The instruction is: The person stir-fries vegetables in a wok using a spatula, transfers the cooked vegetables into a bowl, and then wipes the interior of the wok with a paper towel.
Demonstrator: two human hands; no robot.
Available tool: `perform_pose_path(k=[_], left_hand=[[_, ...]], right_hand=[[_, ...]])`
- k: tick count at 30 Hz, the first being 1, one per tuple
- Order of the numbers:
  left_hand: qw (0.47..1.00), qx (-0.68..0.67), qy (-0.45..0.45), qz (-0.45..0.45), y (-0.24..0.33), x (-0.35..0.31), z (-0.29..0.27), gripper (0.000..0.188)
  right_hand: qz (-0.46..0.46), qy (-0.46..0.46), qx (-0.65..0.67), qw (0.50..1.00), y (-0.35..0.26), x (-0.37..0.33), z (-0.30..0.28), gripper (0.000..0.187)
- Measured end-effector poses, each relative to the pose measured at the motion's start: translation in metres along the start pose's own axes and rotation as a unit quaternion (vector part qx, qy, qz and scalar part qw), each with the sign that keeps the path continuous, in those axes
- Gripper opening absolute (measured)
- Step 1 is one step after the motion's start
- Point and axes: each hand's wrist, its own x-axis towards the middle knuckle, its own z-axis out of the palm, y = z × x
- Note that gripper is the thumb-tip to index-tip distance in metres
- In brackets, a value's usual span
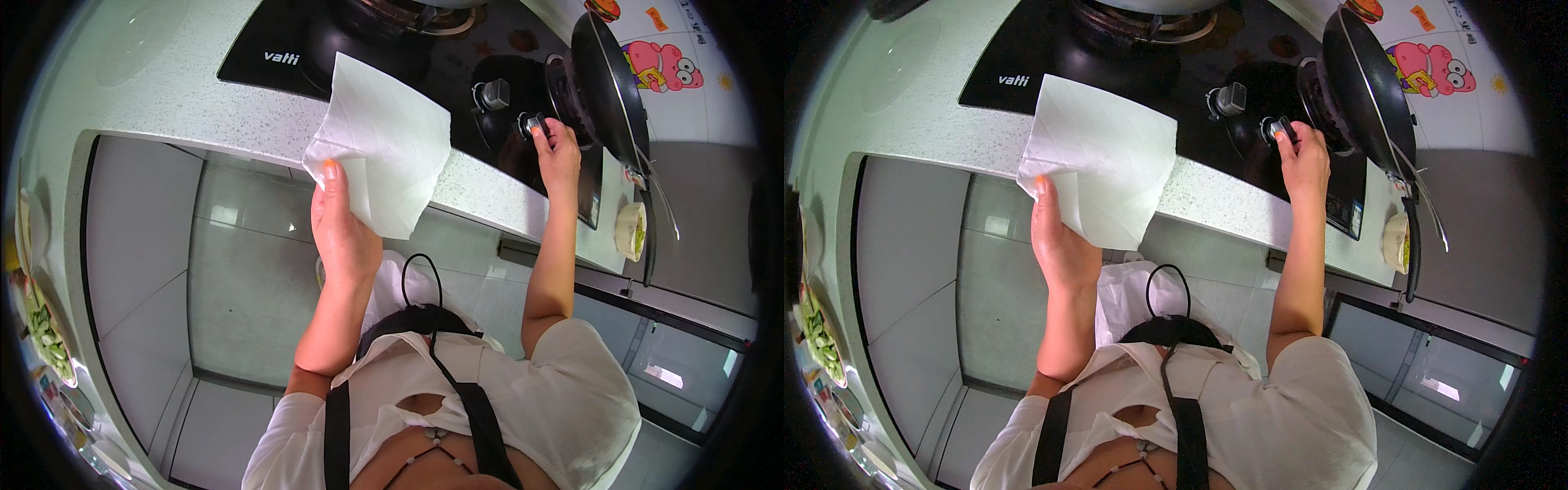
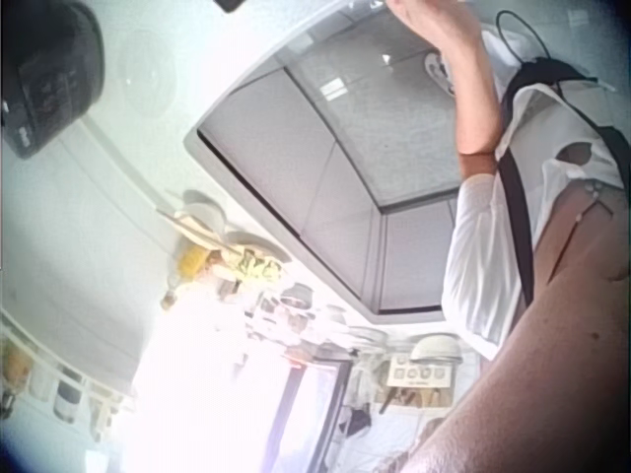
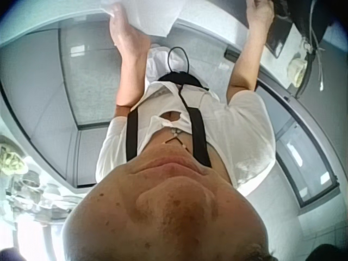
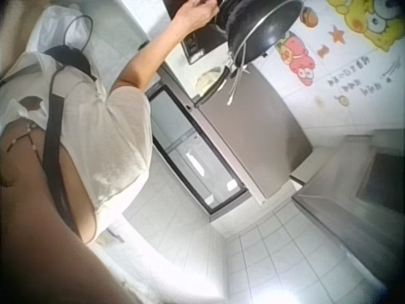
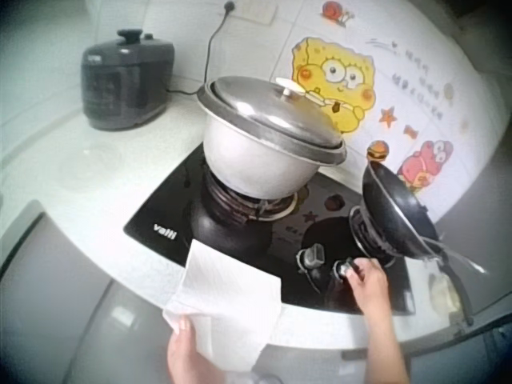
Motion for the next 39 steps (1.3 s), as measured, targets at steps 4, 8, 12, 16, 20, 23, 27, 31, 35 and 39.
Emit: perform_pose_path(k=[4,8,12,16,20,23,27,31,35,39], left_hand=[[1.0,-0.013,0.027,-0.005,-0.002,-0.001,0.006,0.042],[0.999,-0.001,0.031,-0.017,-0.002,0.002,0.012,0.042],[0.999,-0.001,0.04,-0.02,-0.002,0.002,0.014,0.042],[1.0,0.006,0.025,-0.015,-0.004,0.003,0.01,0.042],[0.999,0.0,0.034,-0.011,-0.004,0.004,0.012,0.04],[0.999,0.0,0.033,-0.004,-0.008,0.003,0.009,0.039],[0.999,0.011,0.041,0.0,-0.008,0.003,0.008,0.039],[0.999,0.03,0.037,0.012,-0.01,0.0,0.01,0.038],[0.998,0.035,0.018,0.047,-0.01,0.001,0.007,0.036],[0.989,0.089,0.029,0.115,-0.013,0.009,0.015,0.036]], right_hand=[[-0.086,-0.012,0.015,0.996,0.016,0.005,0.002,0.027],[-0.106,-0.025,0.064,0.992,0.018,0.005,0.001,0.027],[-0.091,-0.019,0.054,0.994,0.019,0.004,0.001,0.027],[-0.078,-0.022,0.064,0.995,0.018,0.005,0.0,0.027],[-0.071,-0.029,0.058,0.995,0.017,0.007,0.0,0.027],[-0.088,-0.02,0.054,0.994,0.017,0.006,0.001,0.027],[-0.077,-0.031,0.056,0.995,0.015,0.006,-0.001,0.028],[-0.056,-0.022,0.059,0.996,0.014,0.002,-0.001,0.028],[-0.047,0.01,0.059,0.997,0.005,-0.004,0.001,0.028],[-0.056,0.036,0.018,0.998,0.003,-0.005,0.006,0.026]])
